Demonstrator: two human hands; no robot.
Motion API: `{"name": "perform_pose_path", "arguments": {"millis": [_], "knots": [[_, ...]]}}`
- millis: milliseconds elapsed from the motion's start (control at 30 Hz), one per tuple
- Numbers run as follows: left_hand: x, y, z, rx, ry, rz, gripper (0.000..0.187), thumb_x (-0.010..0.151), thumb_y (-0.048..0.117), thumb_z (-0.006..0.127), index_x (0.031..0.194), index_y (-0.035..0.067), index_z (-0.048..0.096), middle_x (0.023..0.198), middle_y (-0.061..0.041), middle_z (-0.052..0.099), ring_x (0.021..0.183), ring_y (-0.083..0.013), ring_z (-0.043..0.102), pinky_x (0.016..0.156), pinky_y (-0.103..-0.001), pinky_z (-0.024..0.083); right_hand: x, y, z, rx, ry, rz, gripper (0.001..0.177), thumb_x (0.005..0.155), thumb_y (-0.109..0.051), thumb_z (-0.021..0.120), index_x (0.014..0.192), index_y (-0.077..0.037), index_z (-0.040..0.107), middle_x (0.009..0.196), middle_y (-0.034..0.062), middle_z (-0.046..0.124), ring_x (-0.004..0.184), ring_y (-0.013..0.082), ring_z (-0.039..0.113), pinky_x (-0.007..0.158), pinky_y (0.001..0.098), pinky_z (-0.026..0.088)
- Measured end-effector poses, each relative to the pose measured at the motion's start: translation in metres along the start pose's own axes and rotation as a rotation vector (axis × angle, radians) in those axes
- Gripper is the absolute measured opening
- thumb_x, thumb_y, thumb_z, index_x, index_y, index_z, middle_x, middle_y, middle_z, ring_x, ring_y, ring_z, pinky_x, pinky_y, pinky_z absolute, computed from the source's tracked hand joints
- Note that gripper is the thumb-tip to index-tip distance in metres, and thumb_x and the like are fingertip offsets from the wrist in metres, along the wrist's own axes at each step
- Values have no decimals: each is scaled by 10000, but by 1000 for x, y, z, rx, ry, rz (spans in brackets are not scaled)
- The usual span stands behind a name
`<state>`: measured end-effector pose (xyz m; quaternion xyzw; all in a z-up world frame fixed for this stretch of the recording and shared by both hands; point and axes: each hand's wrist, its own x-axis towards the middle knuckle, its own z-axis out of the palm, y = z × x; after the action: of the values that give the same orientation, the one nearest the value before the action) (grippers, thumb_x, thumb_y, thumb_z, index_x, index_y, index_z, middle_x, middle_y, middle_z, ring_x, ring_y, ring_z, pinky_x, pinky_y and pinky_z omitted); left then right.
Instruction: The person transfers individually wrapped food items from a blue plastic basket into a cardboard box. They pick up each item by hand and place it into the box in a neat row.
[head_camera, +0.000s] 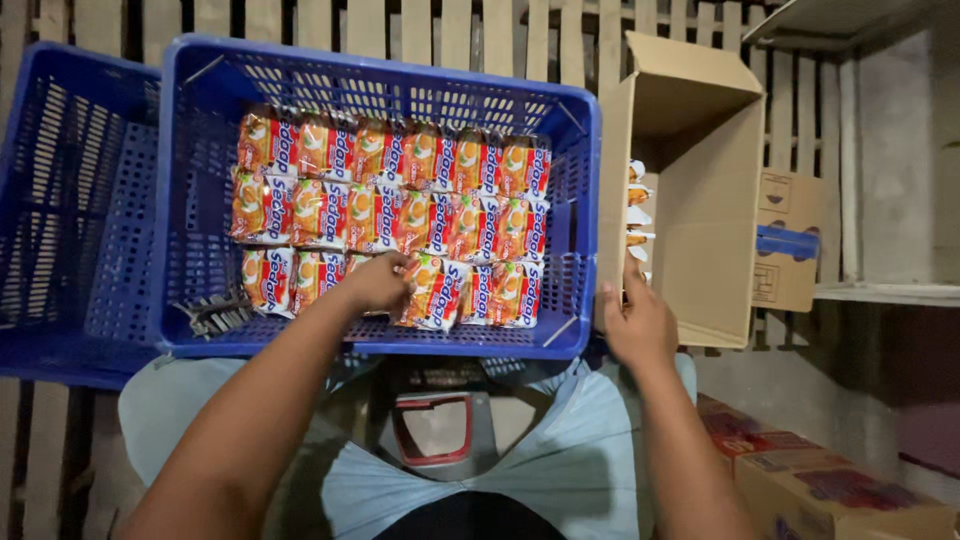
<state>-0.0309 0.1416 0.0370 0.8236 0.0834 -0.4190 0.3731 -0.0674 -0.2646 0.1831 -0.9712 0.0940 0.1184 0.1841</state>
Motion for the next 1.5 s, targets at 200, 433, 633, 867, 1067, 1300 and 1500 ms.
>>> {"name": "perform_pose_path", "arguments": {"millis": [200,433,633,867,1067,1300,1500], "knots": [[86,-3,23,287,-90,76,530,637,137,905,1155,101,802,860,-159,830,1029,-401,809,937,-442,626,1,15,11,-24,13,-4,654,1086,-404,552,1727,-356,437,1339,241,742,1202,528,694,1017,669,539],[99,-7,22,238,-206,28,563,710,209,859,1265,140,792,906,-170,829,973,-377,819,869,-455,654,-1,19,17,-4,23,28,663,1064,-414,552,1717,-382,441,1385,191,734,1214,501,696,1037,645,546],[63,10,20,92,-175,-38,450,726,111,802,1172,49,795,813,-191,817,784,-352,830,783,-444,658,-3,17,17,14,27,30,672,1053,-408,558,1715,-351,454,1422,175,723,1213,498,694,1020,653,546],[20,32,12,84,-76,-67,686,690,209,859,1331,25,698,1191,-277,780,1249,-469,718,1073,-579,572,-4,15,17,-10,60,8,662,1056,-413,561,1707,-325,475,1468,173,706,1246,487,686,1033,644,538],[68,6,64,161,-65,-4,554,855,253,727,1342,-6,673,1256,-265,766,1289,-475,698,1104,-584,554,-6,23,25,3,95,-19,655,1046,-382,598,1689,-300,511,1415,178,731,1209,489,701,1006,638,550],[82,34,67,328,-119,59,718,618,169,977,1215,-107,688,1180,-293,788,1242,-484,723,1112,-558,571,-2,27,32,19,193,-70,646,1016,-357,666,1654,-310,572,1387,136,756,1192,448,718,976,598,574],[36,48,44,453,4,109,312,875,168,739,1079,-53,823,1061,-241,831,1159,-453,772,1031,-554,617,0,23,27,-2,187,-68,656,1020,-347,664,1667,-334,554,1289,165,777,1154,465,728,963,623,575]]}}
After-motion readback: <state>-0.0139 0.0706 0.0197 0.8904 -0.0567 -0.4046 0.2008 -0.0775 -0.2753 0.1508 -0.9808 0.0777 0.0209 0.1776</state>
